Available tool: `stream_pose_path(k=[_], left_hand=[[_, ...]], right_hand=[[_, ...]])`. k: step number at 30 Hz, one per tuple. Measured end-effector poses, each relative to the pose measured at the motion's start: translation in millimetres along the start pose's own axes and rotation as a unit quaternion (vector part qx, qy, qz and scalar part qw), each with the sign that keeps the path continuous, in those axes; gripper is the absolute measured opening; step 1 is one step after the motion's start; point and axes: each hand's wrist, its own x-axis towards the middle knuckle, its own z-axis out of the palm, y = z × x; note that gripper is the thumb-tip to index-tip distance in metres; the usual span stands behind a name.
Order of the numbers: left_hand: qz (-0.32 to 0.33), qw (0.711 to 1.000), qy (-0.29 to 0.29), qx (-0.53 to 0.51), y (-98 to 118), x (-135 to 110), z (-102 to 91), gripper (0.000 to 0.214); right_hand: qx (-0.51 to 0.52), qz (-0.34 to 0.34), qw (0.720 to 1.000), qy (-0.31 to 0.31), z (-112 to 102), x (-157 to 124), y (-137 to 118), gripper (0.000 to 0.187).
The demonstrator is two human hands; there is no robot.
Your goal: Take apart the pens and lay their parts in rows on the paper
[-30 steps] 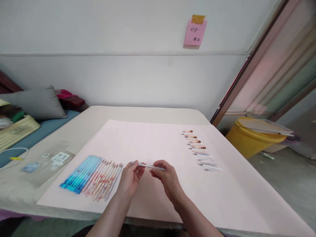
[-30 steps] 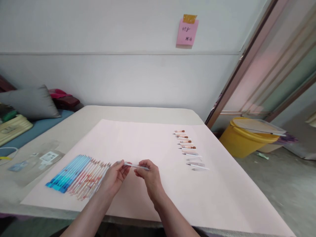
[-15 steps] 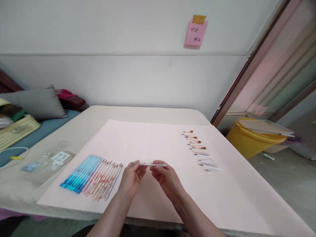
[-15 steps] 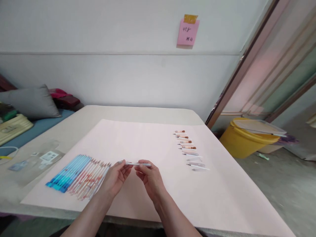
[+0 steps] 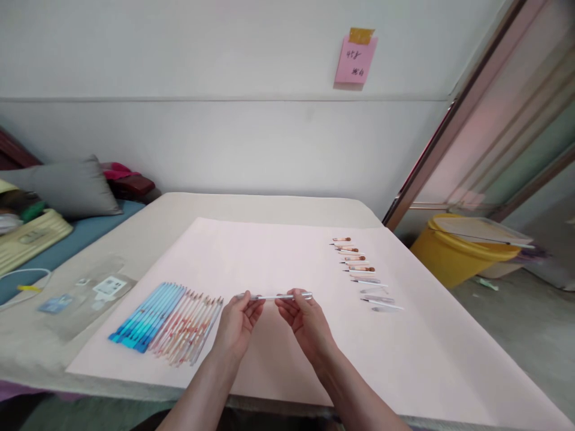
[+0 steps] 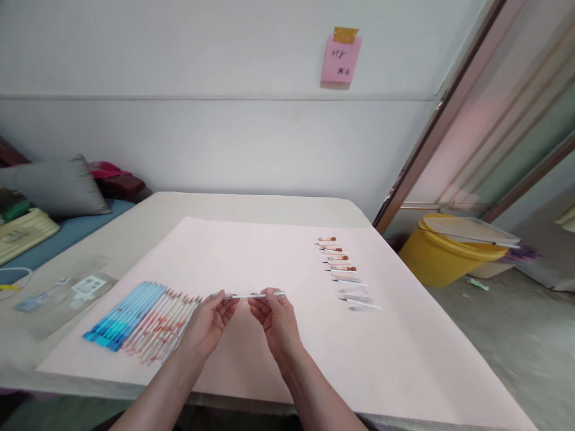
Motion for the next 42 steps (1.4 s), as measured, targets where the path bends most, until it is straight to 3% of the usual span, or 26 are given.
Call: stream_pose_path(k=[16,21,28,34,42], left_hand=[[0.022,0.996,0.081,-0.027,8,4,-3.6,0.006],[-0.001,0.999,0.037,0.009,-2,-1,-2.3,0.009],[-0.084,0.995,-0.037,0.039,-18,-12,6.6,0.019],[-0.074,0.996,-0.035,0.029,-21,-14,7.3,0.018],[-0.046,0.999,-0.010,-0.005,-18,-14,8.6,0.017]], right_hand=[[0.026,-0.017,0.999,0.020,-6,6,-9,0.022],[0.031,-0.027,0.999,0.023,-4,5,-7,0.022],[-0.001,-0.030,1.000,-0.003,1,0,2,0.026],[-0.108,-0.034,0.993,0.028,-2,1,10,0.030],[-0.106,-0.026,0.994,0.007,0,-1,16,0.028]])
